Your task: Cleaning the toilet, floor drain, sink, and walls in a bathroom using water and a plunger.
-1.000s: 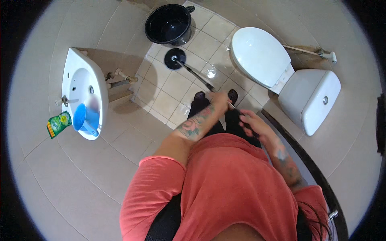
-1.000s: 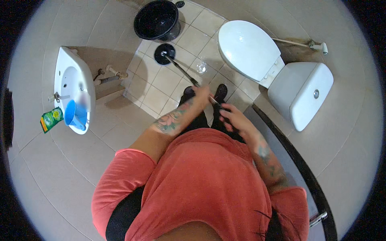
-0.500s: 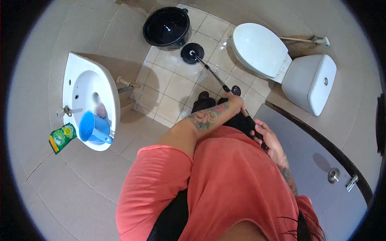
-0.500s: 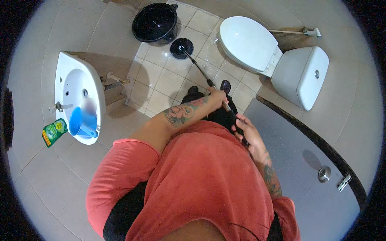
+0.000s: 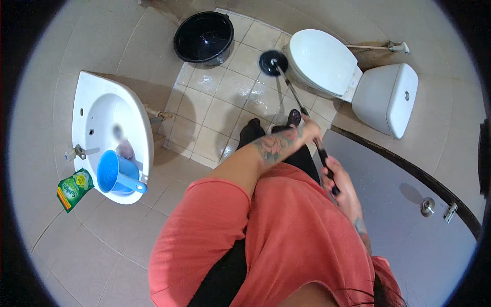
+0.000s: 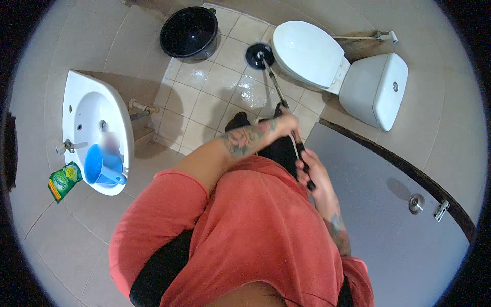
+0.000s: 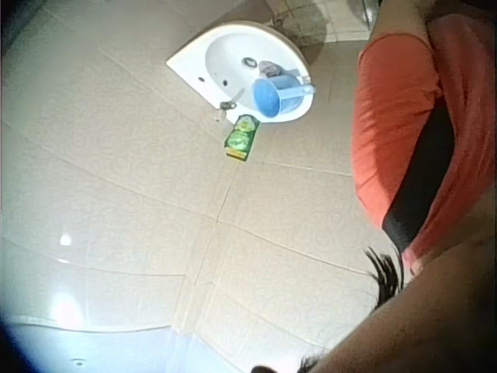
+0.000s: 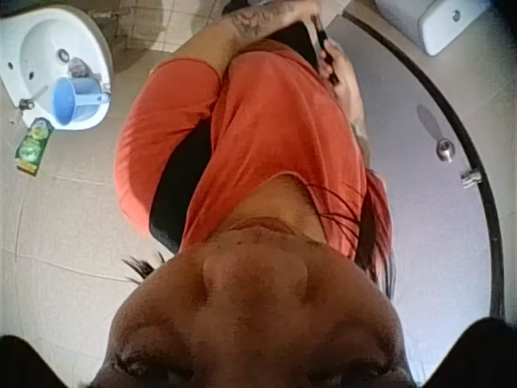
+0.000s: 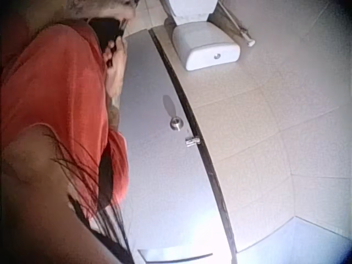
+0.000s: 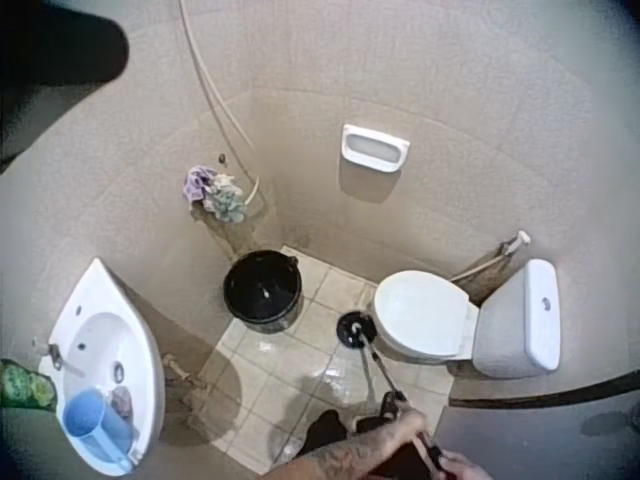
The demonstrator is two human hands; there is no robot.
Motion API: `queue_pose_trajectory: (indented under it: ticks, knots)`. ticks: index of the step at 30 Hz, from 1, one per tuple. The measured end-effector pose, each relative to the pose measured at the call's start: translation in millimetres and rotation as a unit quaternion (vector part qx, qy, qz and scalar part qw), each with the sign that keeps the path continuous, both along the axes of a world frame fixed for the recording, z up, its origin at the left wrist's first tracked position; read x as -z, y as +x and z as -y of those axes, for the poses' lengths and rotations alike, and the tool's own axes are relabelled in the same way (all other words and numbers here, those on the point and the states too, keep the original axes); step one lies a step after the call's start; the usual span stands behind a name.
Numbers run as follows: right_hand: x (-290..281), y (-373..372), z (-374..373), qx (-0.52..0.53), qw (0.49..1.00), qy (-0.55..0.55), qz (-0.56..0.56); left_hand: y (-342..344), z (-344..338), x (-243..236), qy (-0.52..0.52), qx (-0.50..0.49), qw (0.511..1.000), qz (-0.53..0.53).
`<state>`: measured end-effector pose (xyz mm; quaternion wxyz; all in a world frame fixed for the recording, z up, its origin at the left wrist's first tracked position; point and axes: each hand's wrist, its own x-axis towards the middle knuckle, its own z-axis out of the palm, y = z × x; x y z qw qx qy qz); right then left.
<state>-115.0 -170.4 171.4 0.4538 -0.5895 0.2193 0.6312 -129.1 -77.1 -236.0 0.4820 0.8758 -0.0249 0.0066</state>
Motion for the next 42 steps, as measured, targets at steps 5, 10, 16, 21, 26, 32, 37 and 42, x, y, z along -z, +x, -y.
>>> queue_pose_trajectory:
  ticks: [5, 10, 16, 21, 26, 32, 37, 42]
  knots:
    - [61.2, -16.2, -65.8, 0.036, 0.998, 0.047, 0.011, 23.8, -100.5, -5.3, -0.085, 0.004, 0.908, -0.411]
    - [38.0, -6.1, -34.8, 0.104, 0.994, 0.017, 0.010, 34.2, -63.3, -156.4, -0.479, -0.349, 0.684, -0.426]
    - [27.6, -20.8, -15.7, 0.004, 1.000, 0.007, 0.013, 8.3, -33.3, -128.6, -0.439, -0.269, 0.739, -0.434]
    - [49.6, 15.9, -54.1, -0.026, 0.999, 0.005, 0.023, 50.2, -87.9, -157.8, -0.521, -0.361, 0.640, -0.435]
    - [99.3, 48.3, -92.0, -0.122, 0.990, 0.018, 0.072, 73.2, -129.4, -96.2, -0.471, -0.424, 0.693, -0.344]
    - [107.5, 125.8, -66.7, -0.343, 0.912, 0.037, 0.221, 117.4, -98.9, -116.4, -0.495, -0.452, 0.680, -0.299]
    - [92.2, 215.4, -92.6, -0.429, 0.879, 0.045, 0.203, 176.1, -119.4, -120.5, -0.557, -0.512, 0.601, -0.259]
    - [128.0, 263.2, -172.1, -0.483, 0.842, 0.098, 0.218, 189.1, -214.3, -66.3, -0.539, -0.528, 0.581, -0.305]
